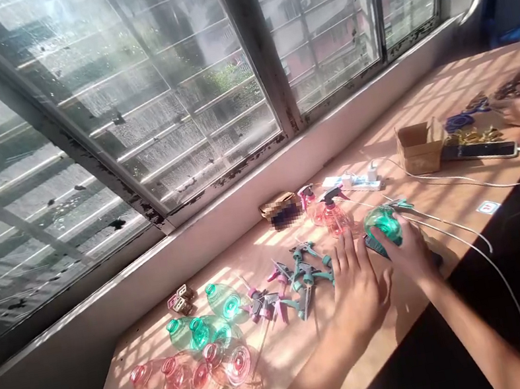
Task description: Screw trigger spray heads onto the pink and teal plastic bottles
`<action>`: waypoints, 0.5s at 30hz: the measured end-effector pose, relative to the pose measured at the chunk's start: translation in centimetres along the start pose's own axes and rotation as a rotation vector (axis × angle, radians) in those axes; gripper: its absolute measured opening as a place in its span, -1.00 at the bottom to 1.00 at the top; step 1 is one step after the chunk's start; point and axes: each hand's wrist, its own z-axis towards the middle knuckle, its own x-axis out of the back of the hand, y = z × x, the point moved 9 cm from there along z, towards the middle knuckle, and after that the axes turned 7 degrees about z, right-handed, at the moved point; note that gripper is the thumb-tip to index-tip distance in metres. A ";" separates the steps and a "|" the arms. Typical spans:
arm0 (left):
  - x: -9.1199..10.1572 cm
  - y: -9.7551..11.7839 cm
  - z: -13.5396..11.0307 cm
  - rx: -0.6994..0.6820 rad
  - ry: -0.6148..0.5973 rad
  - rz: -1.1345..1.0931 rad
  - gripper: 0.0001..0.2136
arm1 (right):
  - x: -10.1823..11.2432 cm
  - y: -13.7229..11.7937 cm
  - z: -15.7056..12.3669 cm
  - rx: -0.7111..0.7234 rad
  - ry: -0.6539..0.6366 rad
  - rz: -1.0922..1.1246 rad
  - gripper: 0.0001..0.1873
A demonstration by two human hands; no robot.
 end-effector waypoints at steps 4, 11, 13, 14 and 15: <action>-1.0 0.9 -0.5 -0.027 0.005 -0.013 -0.39 | -2.6 -0.7 2.0 -0.072 0.041 -0.079 0.00; -1.1 4.2 -2.7 -0.107 -0.036 -0.046 -0.45 | -5.0 0.7 3.0 -0.103 -0.049 -0.096 -0.13; -1.2 4.8 -3.1 -0.117 -0.047 -0.059 -0.47 | -5.3 1.1 2.9 -0.096 -0.065 -0.103 -0.15; -1.2 5.1 -3.3 -0.121 -0.048 -0.071 -0.46 | -5.4 1.1 2.9 -0.095 -0.073 -0.109 -0.16; -1.2 5.4 -3.5 -0.124 -0.048 -0.087 -0.46 | -5.5 1.0 2.9 -0.099 -0.077 -0.117 -0.17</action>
